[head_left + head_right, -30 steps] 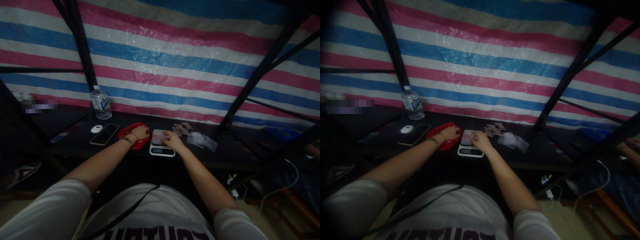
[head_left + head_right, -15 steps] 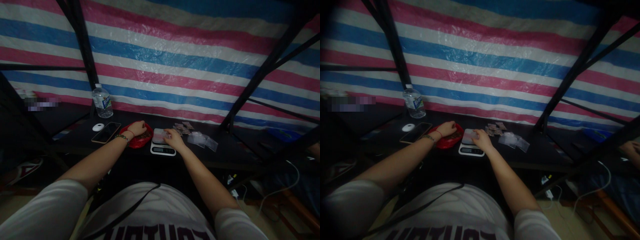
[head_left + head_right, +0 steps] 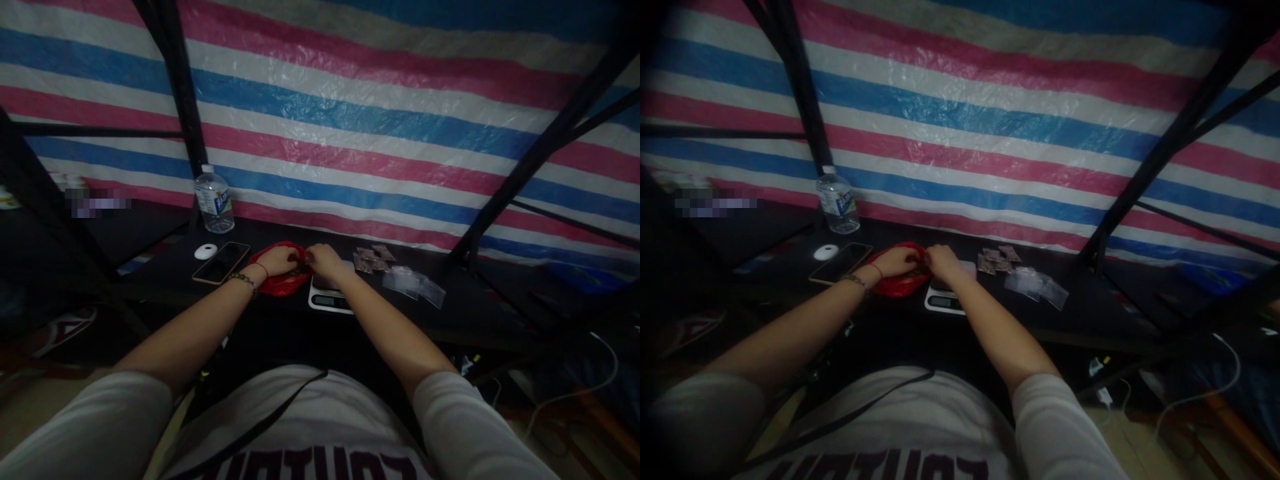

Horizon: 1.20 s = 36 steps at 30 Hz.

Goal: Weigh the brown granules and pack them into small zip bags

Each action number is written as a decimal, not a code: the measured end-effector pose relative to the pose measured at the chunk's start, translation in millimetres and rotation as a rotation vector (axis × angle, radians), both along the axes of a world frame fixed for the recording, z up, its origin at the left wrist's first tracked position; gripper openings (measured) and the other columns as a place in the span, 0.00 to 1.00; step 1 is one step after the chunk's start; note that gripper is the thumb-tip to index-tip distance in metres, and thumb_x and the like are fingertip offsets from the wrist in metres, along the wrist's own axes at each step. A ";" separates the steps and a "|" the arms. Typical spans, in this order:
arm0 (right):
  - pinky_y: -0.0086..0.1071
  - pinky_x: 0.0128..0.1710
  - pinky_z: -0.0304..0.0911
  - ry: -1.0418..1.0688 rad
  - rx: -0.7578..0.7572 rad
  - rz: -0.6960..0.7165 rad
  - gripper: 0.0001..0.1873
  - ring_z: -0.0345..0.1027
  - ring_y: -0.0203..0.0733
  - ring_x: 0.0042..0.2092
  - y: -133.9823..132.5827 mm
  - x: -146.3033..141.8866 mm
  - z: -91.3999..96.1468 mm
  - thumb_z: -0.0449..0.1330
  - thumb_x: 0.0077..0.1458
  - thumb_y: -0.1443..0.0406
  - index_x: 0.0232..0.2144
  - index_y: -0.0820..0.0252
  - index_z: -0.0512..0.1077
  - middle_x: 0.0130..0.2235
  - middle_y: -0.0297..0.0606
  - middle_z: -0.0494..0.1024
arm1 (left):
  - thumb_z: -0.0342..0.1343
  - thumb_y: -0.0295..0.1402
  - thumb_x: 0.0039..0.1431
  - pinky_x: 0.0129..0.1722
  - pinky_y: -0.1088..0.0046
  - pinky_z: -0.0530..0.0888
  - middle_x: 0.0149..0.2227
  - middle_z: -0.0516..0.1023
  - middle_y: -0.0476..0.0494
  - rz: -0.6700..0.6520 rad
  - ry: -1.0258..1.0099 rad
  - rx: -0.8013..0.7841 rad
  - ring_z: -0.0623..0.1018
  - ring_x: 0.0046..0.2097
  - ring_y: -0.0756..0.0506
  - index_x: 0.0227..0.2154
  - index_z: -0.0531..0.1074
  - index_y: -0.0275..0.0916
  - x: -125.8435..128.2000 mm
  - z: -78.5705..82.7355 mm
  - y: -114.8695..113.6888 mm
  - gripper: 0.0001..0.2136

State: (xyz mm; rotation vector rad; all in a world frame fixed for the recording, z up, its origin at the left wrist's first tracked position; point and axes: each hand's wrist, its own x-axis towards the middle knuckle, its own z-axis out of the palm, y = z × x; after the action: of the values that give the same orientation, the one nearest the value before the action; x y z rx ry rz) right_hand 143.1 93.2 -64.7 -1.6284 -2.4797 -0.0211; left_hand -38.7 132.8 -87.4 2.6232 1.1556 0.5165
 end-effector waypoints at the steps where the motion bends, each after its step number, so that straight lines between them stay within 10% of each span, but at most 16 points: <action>1: 0.36 0.49 0.60 -0.066 0.010 0.007 0.14 0.70 0.47 0.48 4.6 -1.9 0.2 0.53 0.57 0.70 0.44 0.65 0.74 0.46 0.50 0.76 | 0.50 0.34 0.52 0.44 0.75 0.70 0.39 0.80 0.45 -0.028 0.014 -0.003 0.77 0.40 0.46 0.37 0.78 0.41 -1.7 0.9 -0.8 0.13; 12: 0.29 0.36 0.61 -0.137 -0.125 0.190 0.12 0.73 0.44 0.39 34.2 -10.9 -6.0 0.58 0.53 0.67 0.38 0.62 0.78 0.39 0.45 0.80 | 0.59 0.46 0.44 0.40 0.69 0.71 0.36 0.80 0.37 0.252 0.173 -0.096 0.78 0.37 0.40 0.36 0.79 0.38 -20.7 4.3 -19.3 0.20; 36: 0.26 0.35 0.62 0.507 -0.341 0.175 0.16 0.71 0.35 0.34 43.5 -23.7 -29.7 0.65 0.43 0.70 0.39 0.63 0.76 0.35 0.36 0.79 | 0.56 0.38 0.50 0.43 0.72 0.74 0.40 0.81 0.46 0.079 -0.270 -0.251 0.79 0.42 0.44 0.42 0.76 0.39 -34.5 -0.8 -4.8 0.16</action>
State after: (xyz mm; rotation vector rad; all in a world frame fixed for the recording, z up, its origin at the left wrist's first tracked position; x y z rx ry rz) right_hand 119.4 136.7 -94.4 -1.2977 -2.2863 0.7732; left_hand -73.2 127.9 -88.3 2.2248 1.1565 0.6690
